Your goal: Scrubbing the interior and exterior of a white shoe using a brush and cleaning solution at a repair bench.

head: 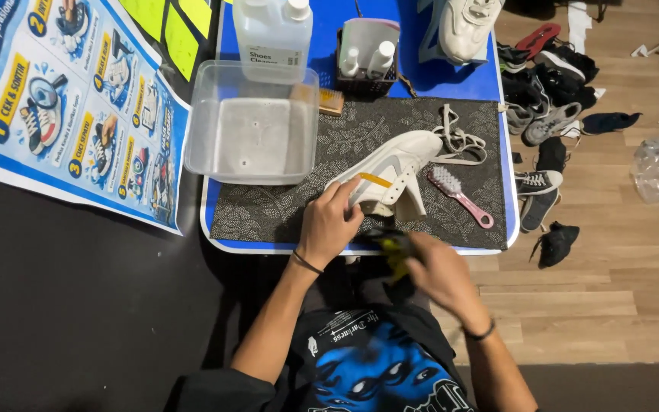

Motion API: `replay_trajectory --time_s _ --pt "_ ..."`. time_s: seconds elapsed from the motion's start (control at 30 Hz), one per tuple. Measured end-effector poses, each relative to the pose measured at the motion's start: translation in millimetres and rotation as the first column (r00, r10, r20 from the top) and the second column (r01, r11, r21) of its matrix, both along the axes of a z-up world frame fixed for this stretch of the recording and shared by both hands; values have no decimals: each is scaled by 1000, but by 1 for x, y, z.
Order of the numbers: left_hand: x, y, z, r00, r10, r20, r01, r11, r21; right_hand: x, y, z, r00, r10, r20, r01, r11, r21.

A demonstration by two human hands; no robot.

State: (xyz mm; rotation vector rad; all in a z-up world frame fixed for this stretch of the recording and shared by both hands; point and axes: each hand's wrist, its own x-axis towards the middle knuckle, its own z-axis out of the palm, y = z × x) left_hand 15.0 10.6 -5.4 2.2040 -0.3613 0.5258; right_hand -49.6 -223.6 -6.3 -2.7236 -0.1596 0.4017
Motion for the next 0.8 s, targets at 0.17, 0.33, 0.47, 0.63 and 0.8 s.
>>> replay_trajectory --time_s 0.17,0.33,0.47,0.63,0.8 --pt "-1 1 3 999 -27 -28 26 1000 -8 18 -63 45 887 -342 309 150 848 508" --pt "-4 0 -5 999 -46 17 44 997 70 71 -51 105 733 -436 522 -55 728 684" --pt "-2 -1 -13 998 -55 32 49 984 171 135 -62 92 605 -387 696 -170 791 588" --pt "-3 -2 -14 1000 -29 4 27 976 217 176 -82 50 580 -261 772 16 951 309" --pt "-2 0 -8 998 -55 -28 58 991 122 108 -45 77 848 -314 428 267 949 167"
